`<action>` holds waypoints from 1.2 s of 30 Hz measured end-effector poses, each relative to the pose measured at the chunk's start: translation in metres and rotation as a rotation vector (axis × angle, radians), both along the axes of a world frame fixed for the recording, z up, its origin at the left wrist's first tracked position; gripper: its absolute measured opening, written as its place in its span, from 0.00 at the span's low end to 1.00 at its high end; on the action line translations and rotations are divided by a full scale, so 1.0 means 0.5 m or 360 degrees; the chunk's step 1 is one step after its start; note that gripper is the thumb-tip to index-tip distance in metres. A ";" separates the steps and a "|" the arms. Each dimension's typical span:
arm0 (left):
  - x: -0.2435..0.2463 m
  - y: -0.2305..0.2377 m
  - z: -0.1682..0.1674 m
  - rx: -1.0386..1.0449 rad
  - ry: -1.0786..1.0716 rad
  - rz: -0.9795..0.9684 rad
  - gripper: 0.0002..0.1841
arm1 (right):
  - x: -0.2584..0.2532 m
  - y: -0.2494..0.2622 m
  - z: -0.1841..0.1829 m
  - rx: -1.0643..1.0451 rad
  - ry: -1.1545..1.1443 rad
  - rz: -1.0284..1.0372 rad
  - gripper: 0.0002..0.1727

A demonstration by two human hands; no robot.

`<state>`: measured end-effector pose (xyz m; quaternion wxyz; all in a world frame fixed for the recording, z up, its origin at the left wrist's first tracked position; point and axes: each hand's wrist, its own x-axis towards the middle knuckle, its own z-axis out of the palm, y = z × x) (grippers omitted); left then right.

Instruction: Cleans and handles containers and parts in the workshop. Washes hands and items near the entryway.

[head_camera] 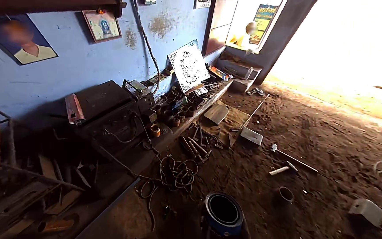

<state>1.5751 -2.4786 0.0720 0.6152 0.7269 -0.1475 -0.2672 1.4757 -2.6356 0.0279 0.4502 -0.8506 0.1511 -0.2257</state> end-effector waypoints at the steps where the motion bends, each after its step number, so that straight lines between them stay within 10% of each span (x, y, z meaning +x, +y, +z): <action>1: 0.049 -0.029 -0.017 0.0049 -0.0025 0.0082 0.58 | 0.058 -0.034 -0.024 0.0004 -0.0029 0.0065 0.66; 7: 0.330 -0.177 -0.199 0.0038 -0.0624 0.0723 0.63 | 0.432 -0.204 -0.108 0.0082 -0.0014 0.0503 0.56; 11: 0.487 -0.206 -0.064 0.0465 -0.0430 0.0740 0.58 | 0.632 -0.261 -0.051 -0.0019 0.0049 0.0779 0.51; 20: 0.888 -0.228 -0.211 0.0262 -0.0524 0.0778 0.59 | 1.039 -0.353 -0.123 0.0330 0.0016 0.1198 0.41; 24: 1.138 -0.231 -0.324 0.0120 -0.0459 0.0724 0.67 | 1.251 -0.364 -0.198 0.0512 0.0293 0.0950 0.32; 30: 1.427 -0.217 -0.281 0.0358 0.0300 0.0743 0.68 | 1.607 -0.319 -0.300 0.0526 0.0785 0.0397 0.24; 36: 1.530 -0.191 -0.535 0.0078 -0.0146 0.1202 0.70 | 1.910 -0.318 -0.491 0.0476 0.1132 0.0518 0.26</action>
